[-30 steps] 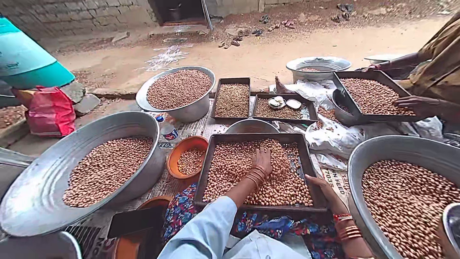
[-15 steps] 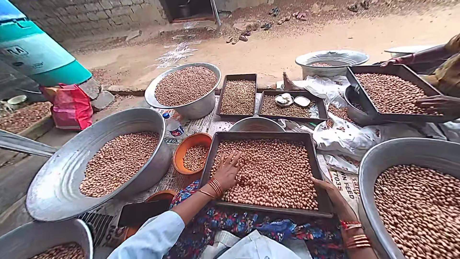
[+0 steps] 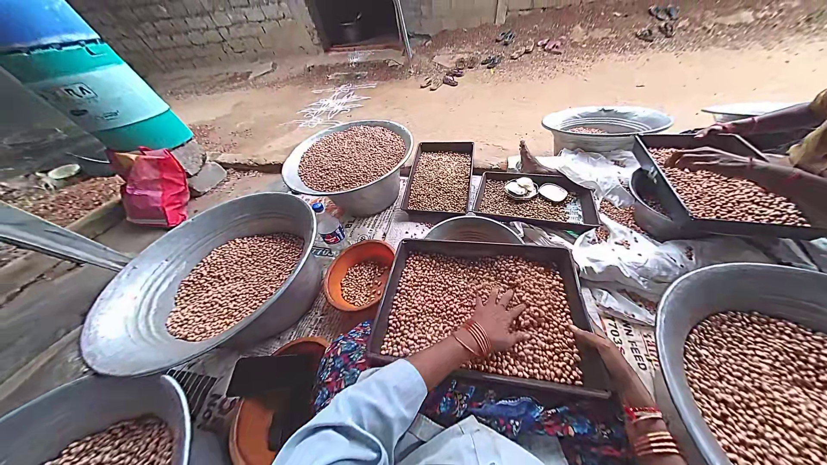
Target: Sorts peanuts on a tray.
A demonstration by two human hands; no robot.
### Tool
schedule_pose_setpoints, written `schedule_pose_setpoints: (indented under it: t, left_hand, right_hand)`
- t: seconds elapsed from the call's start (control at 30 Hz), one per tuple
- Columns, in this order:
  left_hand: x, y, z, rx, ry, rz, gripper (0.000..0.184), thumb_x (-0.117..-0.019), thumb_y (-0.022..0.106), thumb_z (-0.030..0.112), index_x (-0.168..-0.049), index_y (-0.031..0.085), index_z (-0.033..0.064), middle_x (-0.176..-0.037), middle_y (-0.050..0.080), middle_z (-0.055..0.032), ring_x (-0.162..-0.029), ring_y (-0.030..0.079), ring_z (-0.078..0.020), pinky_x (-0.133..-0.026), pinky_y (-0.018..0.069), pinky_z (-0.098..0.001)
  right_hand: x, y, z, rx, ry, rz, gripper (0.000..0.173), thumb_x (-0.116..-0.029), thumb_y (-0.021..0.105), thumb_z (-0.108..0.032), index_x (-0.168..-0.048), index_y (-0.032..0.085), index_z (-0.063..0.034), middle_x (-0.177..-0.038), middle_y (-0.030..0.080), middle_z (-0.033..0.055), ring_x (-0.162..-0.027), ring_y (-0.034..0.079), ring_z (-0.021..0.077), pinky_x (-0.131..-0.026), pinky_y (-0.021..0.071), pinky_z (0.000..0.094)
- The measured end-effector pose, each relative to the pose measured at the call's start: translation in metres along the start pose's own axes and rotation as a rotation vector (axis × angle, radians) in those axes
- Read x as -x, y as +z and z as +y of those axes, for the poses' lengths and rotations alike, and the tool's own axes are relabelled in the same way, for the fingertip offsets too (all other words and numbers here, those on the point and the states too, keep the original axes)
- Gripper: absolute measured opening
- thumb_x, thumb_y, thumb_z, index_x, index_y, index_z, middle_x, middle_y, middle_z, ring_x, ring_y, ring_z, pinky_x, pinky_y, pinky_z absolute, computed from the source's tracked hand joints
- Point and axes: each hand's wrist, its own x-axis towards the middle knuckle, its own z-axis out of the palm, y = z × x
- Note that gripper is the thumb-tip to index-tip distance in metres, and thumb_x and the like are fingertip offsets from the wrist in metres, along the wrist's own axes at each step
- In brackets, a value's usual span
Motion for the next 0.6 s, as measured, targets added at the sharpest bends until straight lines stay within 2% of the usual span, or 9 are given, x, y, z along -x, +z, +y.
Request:
schedule_pose_setpoints:
  t: [0.07, 0.1, 0.17, 0.2, 0.23, 0.33, 0.4, 0.53, 0.6]
  left_hand:
    - [0.025, -0.005, -0.006, -0.031, 0.007, -0.108, 0.066, -0.1005, 0.059, 0.051, -0.16, 0.039, 0.0322, -0.173, 0.016, -0.0107, -0.158, 0.008, -0.0471, -0.112, 0.018, -0.0816]
    - [0.038, -0.015, -0.013, -0.033, -0.025, -0.171, 0.062, -0.1006, 0.061, 0.047, -0.158, 0.043, 0.0332, -0.172, 0.021, -0.011, -0.157, 0.015, -0.0469, -0.111, 0.0217, -0.0812]
    - [0.059, -0.043, -0.034, -0.017, -0.091, -0.191, 0.045, -0.1014, 0.064, 0.038, -0.145, 0.061, 0.0255, -0.156, 0.051, -0.0125, -0.142, 0.047, -0.0411, -0.108, 0.0379, -0.072]
    - [0.069, -0.061, -0.047, 0.003, -0.158, -0.138, 0.036, -0.1025, 0.063, 0.034, -0.136, 0.069, 0.0202, -0.141, 0.064, -0.0133, -0.132, 0.059, -0.038, -0.107, 0.0431, -0.0661]
    - [0.077, -0.077, -0.063, 0.005, -0.244, -0.04, 0.032, -0.1035, 0.061, 0.03, -0.131, 0.071, 0.0154, -0.133, 0.068, -0.0154, -0.127, 0.062, -0.0373, -0.107, 0.0445, -0.0624]
    - [0.079, -0.1, -0.133, -0.115, -0.458, 0.379, 0.026, -0.1018, 0.056, 0.012, -0.121, 0.074, 0.0097, -0.14, 0.062, -0.0158, -0.136, 0.053, -0.0359, -0.112, 0.0411, -0.0555]
    - [0.072, -0.102, -0.172, -0.138, -0.526, 0.539, 0.022, -0.1008, 0.059, 0.012, -0.114, 0.076, 0.0088, -0.152, 0.053, -0.0157, -0.148, 0.039, -0.0367, -0.117, 0.0356, -0.0565]
    - [0.054, -0.095, -0.196, -0.09, -0.578, 0.544, 0.022, -0.0953, 0.068, 0.013, -0.116, 0.077, 0.0134, -0.161, 0.042, -0.0156, -0.155, 0.026, -0.0385, -0.119, 0.0296, -0.0616]
    - [0.04, -0.088, -0.197, -0.119, -0.595, 0.53, 0.022, -0.093, 0.07, 0.012, -0.114, 0.077, 0.0122, -0.161, 0.042, -0.0158, -0.155, 0.026, -0.04, -0.118, 0.0297, -0.0643]
  right_hand:
    - [0.0, 0.0, 0.0, 0.004, -0.013, -0.013, 0.061, -0.0991, 0.051, -0.013, -0.157, 0.031, -0.0108, -0.123, 0.062, 0.0023, -0.091, 0.065, -0.0027, -0.075, 0.0545, 0.0151]
    - [-0.001, 0.0, 0.001, -0.002, -0.012, -0.018, 0.062, -0.099, 0.051, -0.013, -0.158, 0.03, -0.0113, -0.125, 0.062, 0.0025, -0.092, 0.065, -0.0027, -0.076, 0.0545, 0.0151]
    - [-0.003, 0.0, 0.001, -0.019, -0.021, -0.023, 0.063, -0.0979, 0.051, -0.012, -0.157, 0.029, -0.0111, -0.121, 0.063, 0.0013, -0.088, 0.066, -0.0036, -0.072, 0.0554, 0.0143]
    - [-0.003, 0.0, 0.0, -0.026, -0.029, -0.021, 0.064, -0.0968, 0.052, -0.012, -0.157, 0.03, -0.0107, -0.118, 0.064, 0.0007, -0.086, 0.066, -0.0039, -0.071, 0.0554, 0.0139]
    - [-0.003, 0.001, 0.0, -0.023, -0.033, -0.024, 0.064, -0.0964, 0.051, -0.011, -0.157, 0.029, -0.011, -0.117, 0.064, -0.0003, -0.086, 0.066, -0.0052, -0.071, 0.0551, 0.0126]
    - [-0.004, 0.0, 0.0, -0.013, -0.037, -0.031, 0.066, -0.0961, 0.051, -0.012, -0.158, 0.028, -0.0112, -0.121, 0.062, 0.0002, -0.09, 0.065, -0.0053, -0.073, 0.0543, 0.0122]
    - [-0.005, -0.001, 0.002, -0.027, -0.025, -0.025, 0.067, -0.0944, 0.053, -0.015, -0.158, 0.029, -0.0124, -0.121, 0.064, 0.0002, -0.091, 0.066, -0.0041, -0.074, 0.0556, 0.0136]
    - [-0.005, -0.001, 0.002, -0.014, -0.017, -0.021, 0.069, -0.0936, 0.053, -0.017, -0.158, 0.029, -0.0131, -0.122, 0.063, -0.001, -0.091, 0.065, -0.0053, -0.074, 0.0551, 0.0127]
    - [-0.005, -0.003, 0.002, -0.017, -0.008, -0.021, 0.069, -0.0944, 0.054, -0.017, -0.158, 0.029, -0.0132, -0.123, 0.064, -0.0003, -0.092, 0.066, -0.0041, -0.075, 0.0555, 0.0137]
